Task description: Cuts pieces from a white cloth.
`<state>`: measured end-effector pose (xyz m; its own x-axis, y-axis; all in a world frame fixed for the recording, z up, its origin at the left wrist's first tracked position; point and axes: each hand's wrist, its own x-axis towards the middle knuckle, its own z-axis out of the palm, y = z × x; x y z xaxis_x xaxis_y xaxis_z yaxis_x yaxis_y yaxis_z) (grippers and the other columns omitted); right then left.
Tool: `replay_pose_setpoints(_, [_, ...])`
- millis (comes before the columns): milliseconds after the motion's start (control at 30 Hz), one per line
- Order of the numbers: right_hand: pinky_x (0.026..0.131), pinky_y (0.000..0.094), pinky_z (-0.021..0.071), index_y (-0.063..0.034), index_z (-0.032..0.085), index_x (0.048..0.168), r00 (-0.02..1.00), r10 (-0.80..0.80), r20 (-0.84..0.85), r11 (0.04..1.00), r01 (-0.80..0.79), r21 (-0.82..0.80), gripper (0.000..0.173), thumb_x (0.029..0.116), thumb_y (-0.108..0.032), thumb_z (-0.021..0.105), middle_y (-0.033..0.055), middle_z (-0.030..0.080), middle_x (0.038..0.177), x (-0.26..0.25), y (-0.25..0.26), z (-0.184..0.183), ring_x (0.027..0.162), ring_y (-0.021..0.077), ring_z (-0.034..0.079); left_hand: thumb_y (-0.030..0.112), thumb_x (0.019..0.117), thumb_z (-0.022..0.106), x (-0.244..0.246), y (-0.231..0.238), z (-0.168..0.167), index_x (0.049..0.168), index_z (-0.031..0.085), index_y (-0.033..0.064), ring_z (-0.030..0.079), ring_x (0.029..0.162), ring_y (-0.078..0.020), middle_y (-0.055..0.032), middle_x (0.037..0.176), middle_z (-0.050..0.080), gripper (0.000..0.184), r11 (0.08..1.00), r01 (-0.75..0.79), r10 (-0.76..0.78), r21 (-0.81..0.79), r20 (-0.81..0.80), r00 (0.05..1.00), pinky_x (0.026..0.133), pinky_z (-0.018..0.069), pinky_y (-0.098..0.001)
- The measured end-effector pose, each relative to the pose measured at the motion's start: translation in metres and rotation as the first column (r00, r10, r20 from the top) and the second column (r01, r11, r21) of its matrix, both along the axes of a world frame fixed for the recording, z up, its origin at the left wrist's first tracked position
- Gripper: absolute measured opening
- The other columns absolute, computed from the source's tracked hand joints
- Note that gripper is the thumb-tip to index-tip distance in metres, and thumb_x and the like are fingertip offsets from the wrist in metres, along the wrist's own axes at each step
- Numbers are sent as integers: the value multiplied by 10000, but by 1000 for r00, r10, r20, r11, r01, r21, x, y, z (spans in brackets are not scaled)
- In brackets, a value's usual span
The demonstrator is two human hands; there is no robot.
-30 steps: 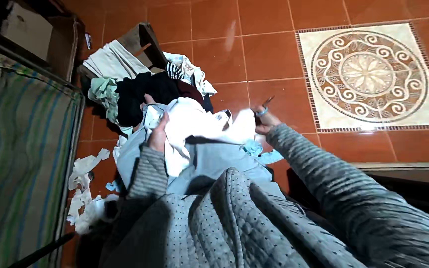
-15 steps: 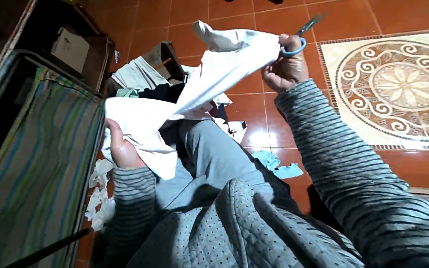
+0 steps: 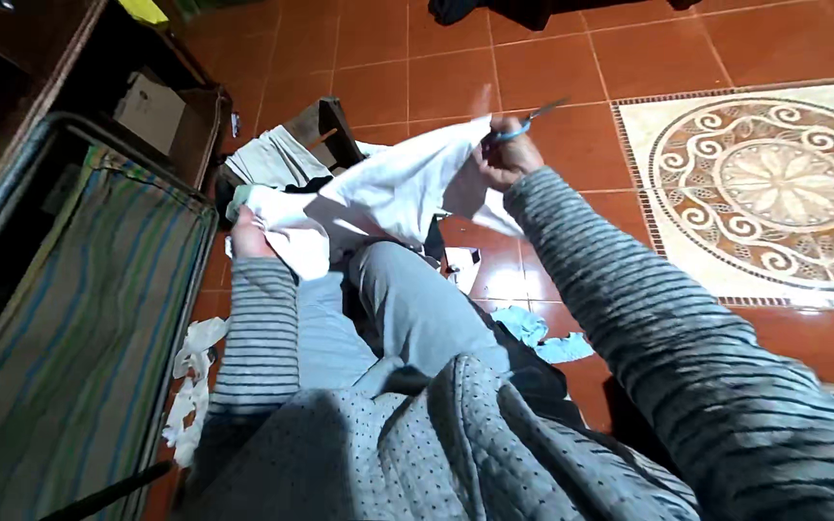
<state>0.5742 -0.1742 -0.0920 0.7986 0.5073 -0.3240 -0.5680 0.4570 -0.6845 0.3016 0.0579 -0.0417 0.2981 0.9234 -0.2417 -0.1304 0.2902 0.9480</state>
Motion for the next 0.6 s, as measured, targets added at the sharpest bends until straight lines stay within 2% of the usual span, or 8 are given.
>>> replay_pose_setpoints(67, [550,193,505,-166,523,899,993,8,116,993,-22,119,250,1077,-266,378,-34,561,664,15,10,34,563,38,555,363,1135,185,7,14,23,1262,517,106,649,913,-96,-30,1018,645,439,999,34,-42,43,184,982,805,568,-321])
replay_pose_setpoints(167, [699,246,558,-156,549,909,955,11,298,961,-92,260,294,1095,-237,336,-12,629,750,17,-6,60,706,72,635,382,1132,123,-10,-13,36,1268,517,131,665,973,-81,2,1039,666,486,990,81,-109,112,277,955,863,574,-317])
replay_pose_setpoints(267, [721,249,572,-202,574,887,907,66,417,977,-143,156,313,1085,-279,344,-46,668,788,-4,-47,35,753,54,654,328,1135,226,-43,-61,1,1308,524,147,674,1018,-63,21,1086,687,390,996,62,-77,71,228,971,895,586,-314])
replay_pose_setpoints(300, [725,241,578,-214,585,935,902,115,416,985,-157,69,285,1080,-330,369,-62,684,825,-18,-66,16,774,41,663,295,1132,261,-55,-78,-16,1327,509,135,661,1008,-46,22,1093,667,354,999,36,-37,11,144,989,884,578,-291])
replay_pose_setpoints(400, [717,227,586,-225,640,998,953,189,237,981,-174,-83,221,1035,-381,489,-74,713,873,-64,-126,-55,792,27,681,219,1125,349,-83,-126,-56,1367,491,-2,615,1006,-86,-103,1172,606,357,980,-82,37,-182,-238,971,874,525,-268])
replay_pose_setpoints(433, [717,229,582,-199,641,982,981,132,143,989,-122,-79,200,1030,-319,489,-53,706,860,-76,-144,-76,783,37,675,230,1129,337,-90,-139,-66,1399,473,-14,608,1063,-107,-129,1247,595,388,964,-68,-2,-256,-266,964,917,515,-284])
replay_pose_setpoints(500, [699,228,583,-144,608,949,999,-31,-27,998,30,-49,236,1058,-204,408,-7,696,828,-98,-176,-107,753,60,675,257,1133,324,-98,-165,-78,1387,488,-7,626,1067,-125,-130,1243,615,402,932,-58,-35,-359,-249,968,909,534,-309])
replay_pose_setpoints(600, [656,222,591,-108,582,947,975,-157,-156,987,151,-49,215,1056,-153,401,27,703,816,-121,-207,-121,731,81,692,278,1141,253,-100,-190,-84,1429,452,4,611,1128,-126,-132,1299,594,445,906,20,-121,-423,-214,969,957,519,-310])
